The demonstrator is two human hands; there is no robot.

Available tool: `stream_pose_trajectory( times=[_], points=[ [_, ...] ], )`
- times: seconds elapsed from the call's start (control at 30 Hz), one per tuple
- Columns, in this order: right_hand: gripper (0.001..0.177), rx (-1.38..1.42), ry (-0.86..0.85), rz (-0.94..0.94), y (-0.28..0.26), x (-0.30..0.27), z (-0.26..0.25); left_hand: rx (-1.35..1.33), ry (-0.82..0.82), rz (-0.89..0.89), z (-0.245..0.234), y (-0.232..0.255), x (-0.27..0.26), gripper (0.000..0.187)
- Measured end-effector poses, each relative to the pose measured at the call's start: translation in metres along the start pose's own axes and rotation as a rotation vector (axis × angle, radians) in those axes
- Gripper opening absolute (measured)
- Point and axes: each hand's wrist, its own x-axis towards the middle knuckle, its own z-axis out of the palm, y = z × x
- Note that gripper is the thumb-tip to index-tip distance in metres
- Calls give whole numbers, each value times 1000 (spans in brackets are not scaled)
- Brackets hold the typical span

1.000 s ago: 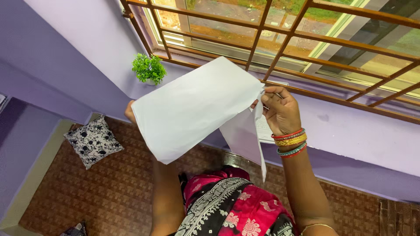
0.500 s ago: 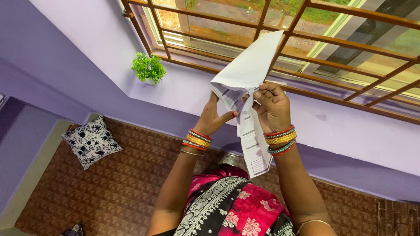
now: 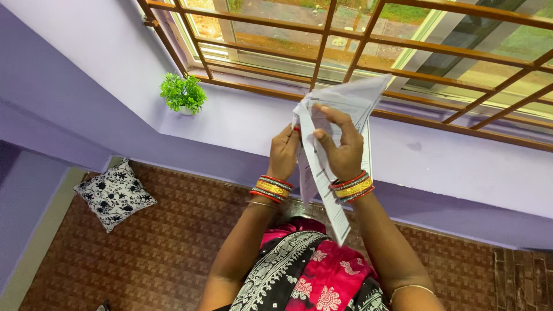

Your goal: The person picks up various papers and brochures from the floor, aligns them into a neat stack, and places the stack onto a shelf next to some flowers.

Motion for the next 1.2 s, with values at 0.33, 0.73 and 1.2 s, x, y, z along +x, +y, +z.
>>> stream_pose_trajectory(
  times=[0.33,0.73,1.2],
  points=[
    [72,-750,165,-69,65,-44,-53,-709,79,-161,-18,-25,9,32],
    [63,-102,0,886,131,-88,-105,-744,138,-360,-19,-74,7,40],
    [49,-536,82,502,167,-46,-148,-704,181,-450,-29,-126,22,38]
  ],
)
